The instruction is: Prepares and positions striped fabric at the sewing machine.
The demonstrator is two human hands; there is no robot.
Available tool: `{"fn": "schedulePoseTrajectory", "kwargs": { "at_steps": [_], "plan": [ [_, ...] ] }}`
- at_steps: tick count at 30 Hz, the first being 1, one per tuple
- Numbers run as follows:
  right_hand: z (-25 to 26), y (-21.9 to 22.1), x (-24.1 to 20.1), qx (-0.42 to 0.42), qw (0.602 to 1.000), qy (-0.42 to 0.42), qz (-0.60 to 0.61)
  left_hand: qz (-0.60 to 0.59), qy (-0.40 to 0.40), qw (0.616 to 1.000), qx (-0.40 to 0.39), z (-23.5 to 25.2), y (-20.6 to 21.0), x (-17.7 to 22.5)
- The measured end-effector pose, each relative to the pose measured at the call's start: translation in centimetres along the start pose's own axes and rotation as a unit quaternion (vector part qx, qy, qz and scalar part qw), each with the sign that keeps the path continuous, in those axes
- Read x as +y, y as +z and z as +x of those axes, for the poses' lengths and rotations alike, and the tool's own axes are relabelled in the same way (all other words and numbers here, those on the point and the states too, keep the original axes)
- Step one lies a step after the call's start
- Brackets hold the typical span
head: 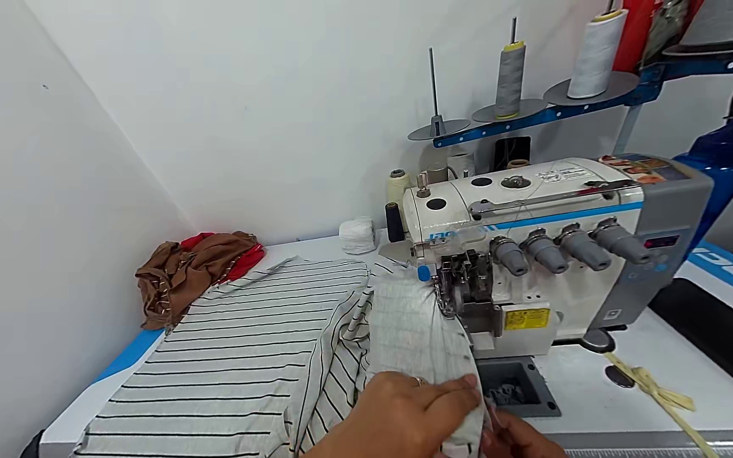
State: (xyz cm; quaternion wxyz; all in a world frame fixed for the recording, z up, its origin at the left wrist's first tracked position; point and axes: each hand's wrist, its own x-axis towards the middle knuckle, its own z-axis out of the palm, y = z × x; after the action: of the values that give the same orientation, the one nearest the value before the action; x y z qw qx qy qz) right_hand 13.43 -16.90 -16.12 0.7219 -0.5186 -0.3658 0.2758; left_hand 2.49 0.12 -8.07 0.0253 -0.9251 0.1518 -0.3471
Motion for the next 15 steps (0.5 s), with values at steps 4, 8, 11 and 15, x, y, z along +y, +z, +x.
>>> {"fn": "schedulePoseTrajectory", "kwargs": {
  "at_steps": [4,8,11,15],
  "plan": [
    [1.9,0.8,-0.5,0.014,1.000,0.005,0.003,0.031,-0.026,0.999,0.016,0.7,0.7,-0.8],
    [3.0,1.4,-0.5,0.013,1.000,0.008,0.002,0.006,-0.092,0.994,0.063,0.9,1.8,-1.4],
    [3.4,1.6,-0.6,0.012,1.000,0.002,-0.011,-0.021,-0.134,0.985,0.107,0.9,2.1,-1.4],
    [3.7,1.5,-0.3,-0.007,0.999,0.009,-0.033,-0.062,-0.102,0.986,0.119,0.3,1.5,-1.7]
  ]
}}
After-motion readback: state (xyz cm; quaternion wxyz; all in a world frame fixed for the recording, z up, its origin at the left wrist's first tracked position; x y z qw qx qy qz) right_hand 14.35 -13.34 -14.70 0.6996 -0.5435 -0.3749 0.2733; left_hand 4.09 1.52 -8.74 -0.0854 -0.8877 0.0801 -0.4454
